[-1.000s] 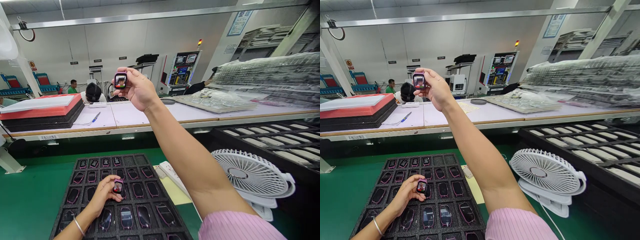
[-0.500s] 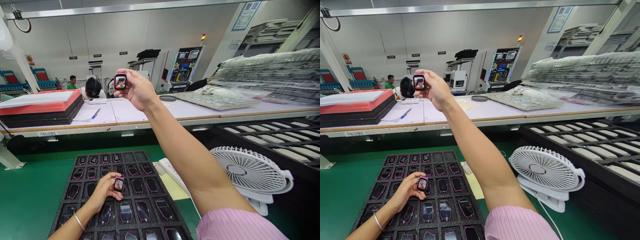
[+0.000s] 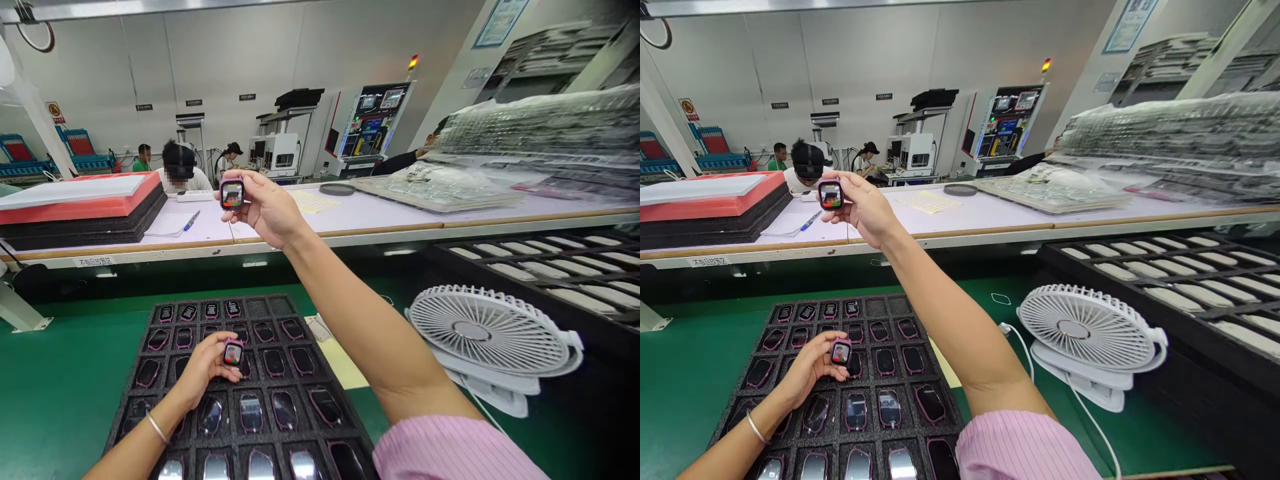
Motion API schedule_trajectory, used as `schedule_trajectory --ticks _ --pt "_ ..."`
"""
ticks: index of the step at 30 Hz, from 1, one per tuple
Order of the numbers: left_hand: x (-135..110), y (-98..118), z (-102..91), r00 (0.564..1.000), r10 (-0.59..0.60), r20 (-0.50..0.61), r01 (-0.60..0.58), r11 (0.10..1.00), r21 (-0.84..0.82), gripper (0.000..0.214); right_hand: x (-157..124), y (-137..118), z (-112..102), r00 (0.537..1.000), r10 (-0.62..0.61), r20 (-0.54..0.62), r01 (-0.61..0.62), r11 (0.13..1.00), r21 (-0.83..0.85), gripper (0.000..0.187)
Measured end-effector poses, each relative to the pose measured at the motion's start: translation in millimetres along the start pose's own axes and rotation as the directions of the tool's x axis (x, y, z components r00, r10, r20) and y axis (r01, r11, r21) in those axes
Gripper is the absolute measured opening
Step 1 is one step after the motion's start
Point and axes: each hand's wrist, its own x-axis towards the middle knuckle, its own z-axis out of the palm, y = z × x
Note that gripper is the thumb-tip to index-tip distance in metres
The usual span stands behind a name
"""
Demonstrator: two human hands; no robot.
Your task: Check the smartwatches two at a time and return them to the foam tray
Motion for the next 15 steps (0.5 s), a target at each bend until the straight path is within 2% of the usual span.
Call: schedule_trajectory --ticks 4,6,8,11,15 --pt "-2.6 32.4 -4.3 0.986 0.12 -0.117 -0.126 0.991 -0.042 0.055 -51.4 37.2 -2.4 0.982 0.189 -0.019 -0.186 0.976 0.111 0.028" --pt "-2.2 57.3 -7.0 0.963 0.217 -0.16 -0.224 0.974 -0.026 0.052 -85.3 63.2 -3.5 0.952 0.303 -0.038 -0.292 0.939 0.18 0.027" --pt "0.9 86.1 -6.7 0.933 0.312 -0.18 -0.315 0.949 0.015 0.05 -118.3 89.8 -1.4 0.9 0.432 -0.05 -0.405 0.875 0.265 0.03" --pt "12.3 132.5 4.5 0.887 0.446 -0.122 -0.438 0.895 0.086 0.049 -157.9 123.8 10.3 0.837 0.546 -0.025 -0.507 0.794 0.336 0.038" --pt "35.7 187.0 35.6 0.834 0.551 -0.032 -0.54 0.827 0.156 0.04 -187.5 153.3 33.1 0.765 0.639 0.083 -0.625 0.703 0.339 0.046"
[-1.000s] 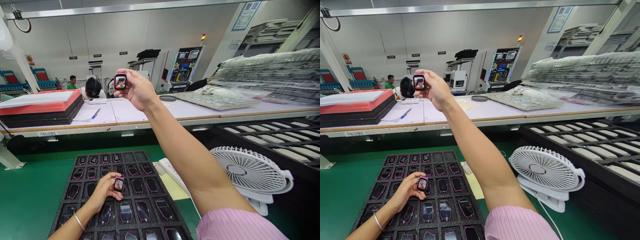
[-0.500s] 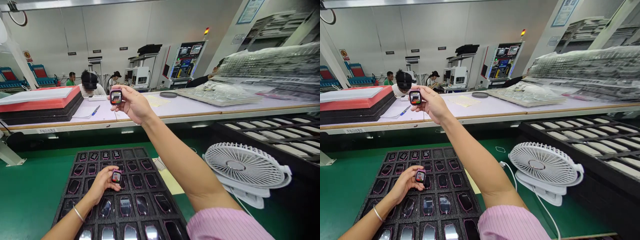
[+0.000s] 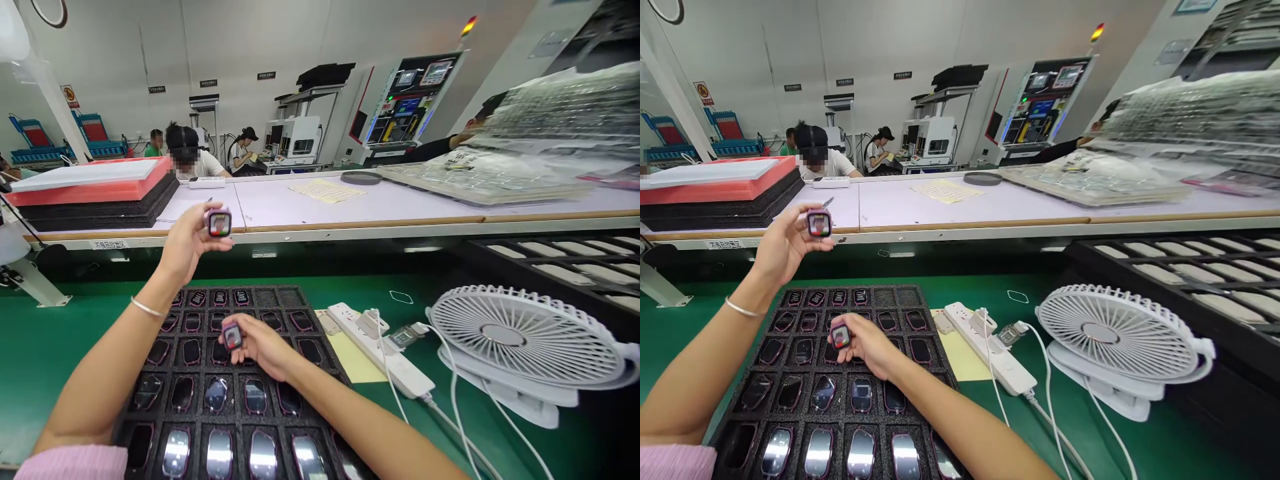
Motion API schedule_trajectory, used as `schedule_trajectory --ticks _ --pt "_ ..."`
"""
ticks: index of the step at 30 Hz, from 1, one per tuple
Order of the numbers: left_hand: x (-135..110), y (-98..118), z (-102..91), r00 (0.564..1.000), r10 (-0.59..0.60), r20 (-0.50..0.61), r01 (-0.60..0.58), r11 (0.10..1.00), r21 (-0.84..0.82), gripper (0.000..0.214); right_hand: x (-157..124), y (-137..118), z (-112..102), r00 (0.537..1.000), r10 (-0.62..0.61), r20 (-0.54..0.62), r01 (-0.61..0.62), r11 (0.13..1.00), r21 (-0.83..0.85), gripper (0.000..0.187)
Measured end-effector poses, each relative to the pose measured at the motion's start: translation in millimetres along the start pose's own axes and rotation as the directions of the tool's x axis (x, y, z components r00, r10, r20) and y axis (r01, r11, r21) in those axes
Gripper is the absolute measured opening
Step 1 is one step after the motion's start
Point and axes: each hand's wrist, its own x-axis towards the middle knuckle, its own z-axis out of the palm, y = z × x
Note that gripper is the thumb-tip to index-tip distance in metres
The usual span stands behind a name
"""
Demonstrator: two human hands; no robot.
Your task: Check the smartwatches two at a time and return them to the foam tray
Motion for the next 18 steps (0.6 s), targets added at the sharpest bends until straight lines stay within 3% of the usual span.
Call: schedule_trajectory --ticks 4,7,18 --pt "34.5 20.6 24.2 0.992 0.108 0.058 -0.111 0.992 0.054 0.036 2.3 20.0 2.0 0.998 0.065 0.025 -0.064 0.997 -0.045 0.054" --pt "48.2 27.5 31.9 0.988 0.142 0.062 -0.147 0.984 0.097 0.043 3.3 23.9 -2.2 0.998 0.063 0.026 -0.062 0.997 -0.042 0.058" --pt "57.6 41.2 36.0 0.981 0.187 0.043 -0.191 0.966 0.175 0.072 4.5 24.9 -5.8 0.994 0.082 0.068 -0.08 0.996 -0.028 0.058"
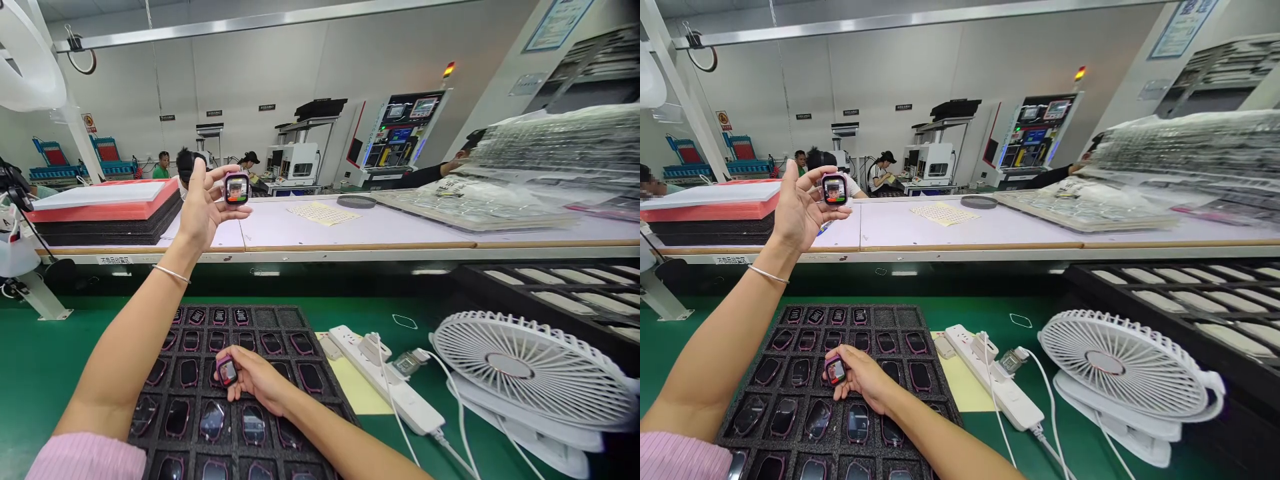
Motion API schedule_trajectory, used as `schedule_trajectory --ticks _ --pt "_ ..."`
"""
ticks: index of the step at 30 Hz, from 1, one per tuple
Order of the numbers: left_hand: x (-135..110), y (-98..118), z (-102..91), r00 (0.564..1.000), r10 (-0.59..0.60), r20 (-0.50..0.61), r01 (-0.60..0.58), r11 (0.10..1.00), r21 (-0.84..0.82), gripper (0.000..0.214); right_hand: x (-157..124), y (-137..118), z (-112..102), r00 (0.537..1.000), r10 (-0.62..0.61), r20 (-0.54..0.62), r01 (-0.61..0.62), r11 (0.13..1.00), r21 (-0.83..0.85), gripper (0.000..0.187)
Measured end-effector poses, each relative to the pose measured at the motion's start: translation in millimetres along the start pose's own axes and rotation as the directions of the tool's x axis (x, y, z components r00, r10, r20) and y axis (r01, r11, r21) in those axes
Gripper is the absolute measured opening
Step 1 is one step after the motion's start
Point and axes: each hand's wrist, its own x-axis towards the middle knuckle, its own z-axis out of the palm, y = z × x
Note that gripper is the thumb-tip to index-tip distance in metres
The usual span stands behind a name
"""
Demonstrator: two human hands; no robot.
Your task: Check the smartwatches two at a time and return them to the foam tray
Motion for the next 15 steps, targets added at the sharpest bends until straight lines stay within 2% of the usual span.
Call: schedule_trajectory --ticks 5,11,15 --pt "-1.2 -2.3 -0.9 1.0 0.007 0.004 -0.007 1.0 -0.018 0.077 0.2 0.0 -1.3 1.0 0.006 0.004 -0.006 1.0 0.001 0.059" --pt "-1.4 -2.3 -3.2 1.0 -0.013 -0.001 0.013 0.997 -0.076 0.071 1.9 3.0 -4.0 1.0 0.008 0.012 -0.008 1.0 -0.001 0.058" --pt "-16.9 -9.6 -5.4 0.998 -0.06 0.003 0.06 0.991 -0.121 0.07 0.8 0.4 -3.7 1.0 -0.003 0.008 0.003 1.0 0.006 0.057"
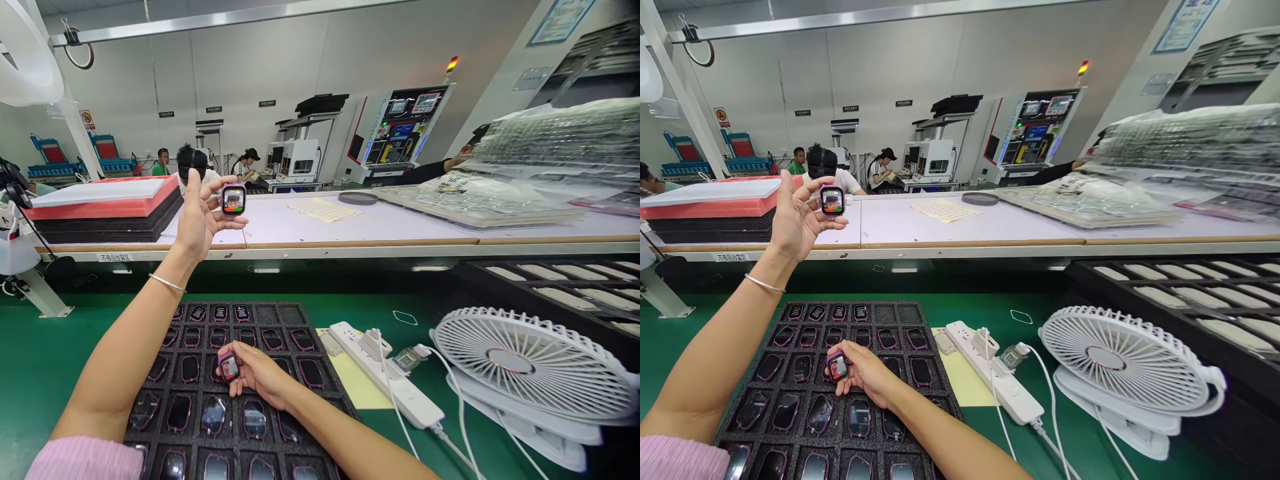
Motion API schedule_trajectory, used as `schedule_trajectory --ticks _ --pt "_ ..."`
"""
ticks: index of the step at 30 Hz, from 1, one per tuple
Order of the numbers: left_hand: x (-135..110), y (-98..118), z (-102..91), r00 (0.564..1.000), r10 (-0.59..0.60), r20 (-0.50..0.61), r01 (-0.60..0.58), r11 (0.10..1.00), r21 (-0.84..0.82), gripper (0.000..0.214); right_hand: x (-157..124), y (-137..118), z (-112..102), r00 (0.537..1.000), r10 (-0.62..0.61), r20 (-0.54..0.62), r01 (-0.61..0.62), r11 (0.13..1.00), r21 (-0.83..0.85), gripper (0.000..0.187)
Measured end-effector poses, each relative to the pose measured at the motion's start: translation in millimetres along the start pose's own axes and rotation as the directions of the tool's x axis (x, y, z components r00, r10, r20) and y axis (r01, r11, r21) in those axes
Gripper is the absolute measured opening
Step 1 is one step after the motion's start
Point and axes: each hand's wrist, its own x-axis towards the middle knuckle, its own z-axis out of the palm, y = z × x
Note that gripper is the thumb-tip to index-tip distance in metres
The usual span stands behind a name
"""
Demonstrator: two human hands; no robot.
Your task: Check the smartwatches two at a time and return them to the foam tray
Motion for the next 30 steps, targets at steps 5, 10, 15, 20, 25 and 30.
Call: schedule_trajectory --ticks 5,10,15,20,25,30 --pt "-62.9 -40.6 -12.1 0.966 -0.258 -0.002 0.257 0.964 -0.069 0.053 -7.8 -22.3 0.1 0.99 -0.121 -0.065 0.125 0.991 0.052 0.052" --pt "-138.5 -85.4 -25.5 0.869 -0.49 -0.063 0.487 0.872 -0.051 0.053 -16.2 -45.6 -5.1 0.945 -0.272 -0.184 0.287 0.956 0.061 0.04" --pt "-171.5 -112.6 -32.3 0.837 -0.541 -0.083 0.542 0.84 -0.018 0.064 -20.6 -48.9 -6.8 0.921 -0.331 -0.204 0.329 0.943 -0.043 0.047" --pt "-175.0 -121.8 -33.0 0.864 -0.495 -0.086 0.496 0.868 -0.016 0.057 -21.1 -46.1 -4.0 0.922 -0.355 -0.152 0.339 0.933 -0.121 0.051" --pt "-175.6 -121.2 -31.1 0.869 -0.485 -0.098 0.486 0.874 -0.009 0.05 -21.2 -44.9 -3.3 0.926 -0.351 -0.139 0.335 0.934 -0.126 0.049" --pt "-176.5 -122.8 -31.3 0.871 -0.482 -0.096 0.484 0.875 0.002 0.049 -20.7 -40.8 -6.3 0.927 -0.355 -0.117 0.339 0.931 -0.139 0.043"
